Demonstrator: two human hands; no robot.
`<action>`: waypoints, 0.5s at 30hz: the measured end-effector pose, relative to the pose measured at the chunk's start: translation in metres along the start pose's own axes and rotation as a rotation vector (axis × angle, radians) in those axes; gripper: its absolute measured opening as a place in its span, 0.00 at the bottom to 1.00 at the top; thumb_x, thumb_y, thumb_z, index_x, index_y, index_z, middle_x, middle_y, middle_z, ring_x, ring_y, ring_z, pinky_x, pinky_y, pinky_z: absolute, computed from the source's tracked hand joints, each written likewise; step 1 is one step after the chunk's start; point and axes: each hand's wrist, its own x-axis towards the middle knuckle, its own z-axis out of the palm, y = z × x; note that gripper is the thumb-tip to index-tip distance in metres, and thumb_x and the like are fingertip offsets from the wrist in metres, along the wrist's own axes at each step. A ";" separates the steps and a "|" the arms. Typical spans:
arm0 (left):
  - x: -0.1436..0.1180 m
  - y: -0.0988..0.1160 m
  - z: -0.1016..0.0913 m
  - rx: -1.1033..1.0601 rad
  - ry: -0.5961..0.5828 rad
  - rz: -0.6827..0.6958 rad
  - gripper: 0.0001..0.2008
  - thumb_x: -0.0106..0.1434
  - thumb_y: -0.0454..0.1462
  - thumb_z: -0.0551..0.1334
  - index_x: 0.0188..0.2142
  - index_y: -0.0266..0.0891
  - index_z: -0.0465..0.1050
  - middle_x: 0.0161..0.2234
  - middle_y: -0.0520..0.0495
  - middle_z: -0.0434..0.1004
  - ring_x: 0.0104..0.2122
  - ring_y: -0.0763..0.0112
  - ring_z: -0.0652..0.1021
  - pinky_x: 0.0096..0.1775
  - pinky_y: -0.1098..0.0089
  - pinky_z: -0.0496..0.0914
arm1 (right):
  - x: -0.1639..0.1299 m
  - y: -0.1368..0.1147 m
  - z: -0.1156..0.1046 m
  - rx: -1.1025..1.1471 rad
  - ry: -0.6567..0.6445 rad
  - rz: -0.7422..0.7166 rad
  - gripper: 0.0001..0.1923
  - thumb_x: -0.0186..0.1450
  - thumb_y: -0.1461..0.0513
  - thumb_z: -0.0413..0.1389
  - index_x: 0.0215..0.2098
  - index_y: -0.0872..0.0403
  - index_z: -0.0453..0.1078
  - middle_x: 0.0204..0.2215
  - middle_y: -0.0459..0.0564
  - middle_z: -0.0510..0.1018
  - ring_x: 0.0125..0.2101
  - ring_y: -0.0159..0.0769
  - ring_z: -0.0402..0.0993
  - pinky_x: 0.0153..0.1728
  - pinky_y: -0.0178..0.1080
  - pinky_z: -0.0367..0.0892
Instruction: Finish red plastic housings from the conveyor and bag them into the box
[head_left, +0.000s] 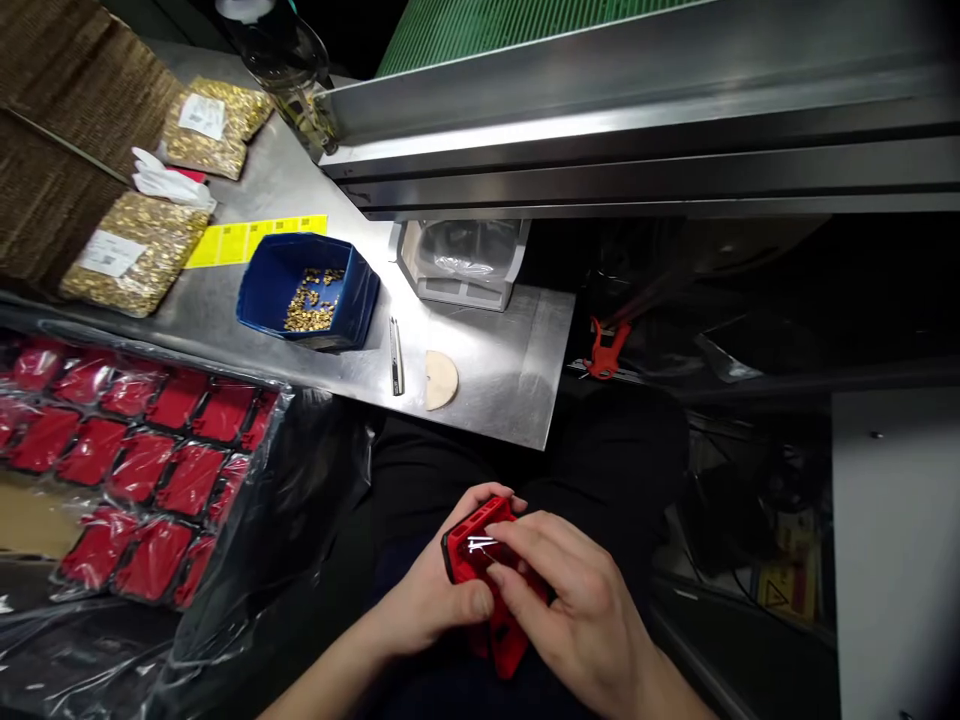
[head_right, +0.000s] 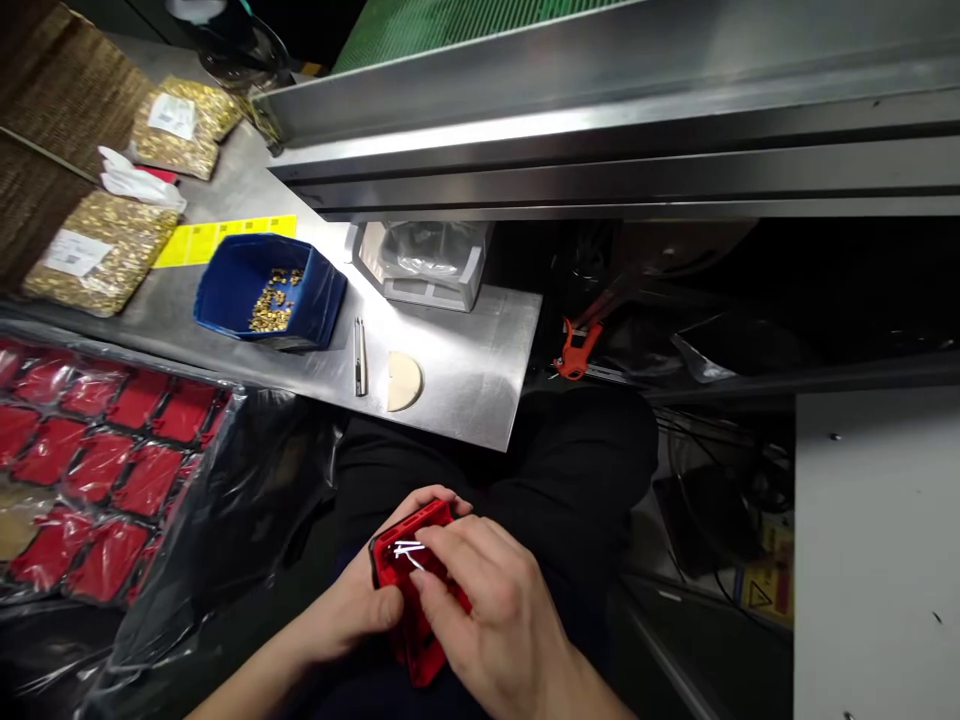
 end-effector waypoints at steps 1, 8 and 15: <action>0.000 0.000 0.000 0.002 0.005 0.003 0.41 0.56 0.53 0.74 0.63 0.50 0.60 0.63 0.39 0.60 0.63 0.47 0.67 0.61 0.53 0.63 | 0.001 0.000 0.000 0.001 -0.004 -0.002 0.14 0.69 0.68 0.59 0.53 0.53 0.74 0.41 0.48 0.81 0.39 0.35 0.76 0.47 0.38 0.74; -0.001 -0.001 -0.001 0.000 -0.004 0.004 0.42 0.56 0.54 0.74 0.64 0.48 0.60 0.62 0.39 0.64 0.61 0.48 0.70 0.59 0.54 0.65 | 0.005 0.002 -0.004 0.008 -0.058 -0.009 0.12 0.71 0.67 0.57 0.51 0.51 0.74 0.39 0.48 0.81 0.39 0.37 0.76 0.45 0.40 0.74; 0.004 0.004 0.000 0.043 -0.049 -0.064 0.46 0.54 0.55 0.74 0.66 0.45 0.59 0.58 0.37 0.70 0.58 0.46 0.73 0.58 0.55 0.66 | 0.005 0.003 -0.010 -0.021 -0.091 0.024 0.11 0.72 0.65 0.55 0.51 0.50 0.74 0.39 0.49 0.81 0.39 0.39 0.76 0.42 0.42 0.73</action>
